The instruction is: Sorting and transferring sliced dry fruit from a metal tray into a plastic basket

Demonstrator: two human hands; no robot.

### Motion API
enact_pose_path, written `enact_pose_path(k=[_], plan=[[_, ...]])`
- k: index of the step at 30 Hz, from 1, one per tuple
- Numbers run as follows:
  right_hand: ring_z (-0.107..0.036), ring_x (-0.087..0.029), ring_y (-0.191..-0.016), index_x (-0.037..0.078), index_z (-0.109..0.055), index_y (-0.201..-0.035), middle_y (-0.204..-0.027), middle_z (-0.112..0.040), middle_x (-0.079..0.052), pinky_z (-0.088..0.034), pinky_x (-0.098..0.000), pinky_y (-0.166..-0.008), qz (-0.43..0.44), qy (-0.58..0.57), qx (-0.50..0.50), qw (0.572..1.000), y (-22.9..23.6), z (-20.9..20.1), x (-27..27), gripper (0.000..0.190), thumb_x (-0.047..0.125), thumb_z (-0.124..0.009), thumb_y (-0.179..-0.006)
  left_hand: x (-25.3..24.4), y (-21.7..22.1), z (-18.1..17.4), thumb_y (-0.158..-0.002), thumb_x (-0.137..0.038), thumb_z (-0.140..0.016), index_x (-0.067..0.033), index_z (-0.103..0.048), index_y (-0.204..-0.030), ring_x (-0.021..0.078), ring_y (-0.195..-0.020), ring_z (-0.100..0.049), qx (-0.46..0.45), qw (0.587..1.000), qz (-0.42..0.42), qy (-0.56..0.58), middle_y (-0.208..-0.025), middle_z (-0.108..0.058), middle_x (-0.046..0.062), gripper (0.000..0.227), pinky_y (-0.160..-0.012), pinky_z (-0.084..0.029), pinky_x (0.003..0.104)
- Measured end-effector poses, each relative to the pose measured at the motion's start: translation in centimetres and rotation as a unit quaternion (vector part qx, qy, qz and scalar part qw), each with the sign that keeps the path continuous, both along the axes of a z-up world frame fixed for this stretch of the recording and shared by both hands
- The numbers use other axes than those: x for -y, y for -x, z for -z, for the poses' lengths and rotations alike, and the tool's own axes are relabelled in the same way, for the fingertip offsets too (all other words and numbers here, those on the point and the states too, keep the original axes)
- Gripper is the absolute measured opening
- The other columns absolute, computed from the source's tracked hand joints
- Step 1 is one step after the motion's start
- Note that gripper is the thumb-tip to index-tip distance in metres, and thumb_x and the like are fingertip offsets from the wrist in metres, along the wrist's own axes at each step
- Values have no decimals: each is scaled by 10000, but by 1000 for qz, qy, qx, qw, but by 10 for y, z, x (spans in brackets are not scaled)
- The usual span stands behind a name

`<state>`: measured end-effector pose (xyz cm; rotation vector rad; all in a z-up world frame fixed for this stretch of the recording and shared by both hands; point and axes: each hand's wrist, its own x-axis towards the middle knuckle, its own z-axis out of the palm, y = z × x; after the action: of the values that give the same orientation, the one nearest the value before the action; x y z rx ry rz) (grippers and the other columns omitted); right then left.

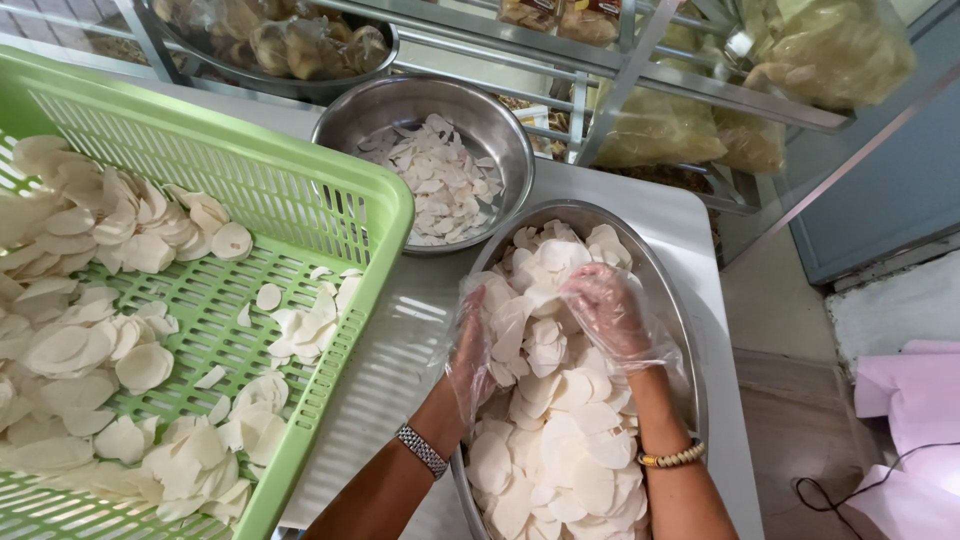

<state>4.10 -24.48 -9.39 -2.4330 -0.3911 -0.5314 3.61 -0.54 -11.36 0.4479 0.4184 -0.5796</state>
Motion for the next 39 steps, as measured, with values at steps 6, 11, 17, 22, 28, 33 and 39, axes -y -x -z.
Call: enact_pose_path(k=[6,11,17,22,28,33,39], plan=[[-672,-137,-601,90,-678,-946,-717,-681,-92,-562,-222,-538,42,-372,-117,920,17,-41,-14,65,81,-615,-954,2,23,-67,-844,-638,-640,-164,-713,-1243,282,-892,-718,-4,1000,21,22,-1129,-734,160,623,-703,-637,426],[-648,-155,-532,18,-668,-1024,-665,-686,-182,-536,-230,-479,125,-371,-124,912,4,-15,12,131,112,-626,-942,-1,30,-90,-877,-642,-585,-214,-680,-1313,239,-1008,-691,5,999,34,5,-1204,-711,103,618,-810,-612,399],[-735,-203,-858,237,-738,-1072,-917,-764,-31,-581,-314,-716,199,-74,-13,977,-17,27,62,195,230,-725,-878,3,23,-64,-845,-696,-576,-242,-662,-1341,255,-999,-687,17,999,50,3,-1200,-708,111,679,-809,-620,427],[-640,-150,-869,115,-641,-1233,-1009,-694,-46,-596,-295,-780,97,-194,-11,976,-7,3,23,466,61,-756,-784,-6,28,-82,-941,-562,-541,-162,-599,-1407,225,-1109,-646,-2,1000,23,9,-1277,-656,144,616,-891,-581,361],[-707,-142,-938,217,-699,-1221,-1108,-746,-1,-609,-302,-809,85,-224,-54,969,-16,23,33,514,184,-853,-732,4,19,-44,-912,-606,-551,-184,-594,-1403,237,-1147,-637,17,999,27,21,-1306,-652,141,648,-909,-574,350],[-692,-182,-902,-40,-629,-1269,-1104,-705,-139,-641,-353,-805,61,-439,-140,885,43,-72,13,507,-12,-807,-794,5,22,-64,-877,-651,-563,-196,-639,-1361,294,-1082,-681,-8,1000,14,10,-1227,-687,125,669,-826,-621,464],[-711,-233,-741,-65,-694,-1261,-1020,-772,-206,-659,-371,-548,-14,-405,-329,853,131,-114,-9,658,-146,-818,-620,5,20,-59,-837,-702,-579,-340,-718,-1257,335,-978,-717,3,998,48,30,-1140,-743,89,571,-747,-625,532]])
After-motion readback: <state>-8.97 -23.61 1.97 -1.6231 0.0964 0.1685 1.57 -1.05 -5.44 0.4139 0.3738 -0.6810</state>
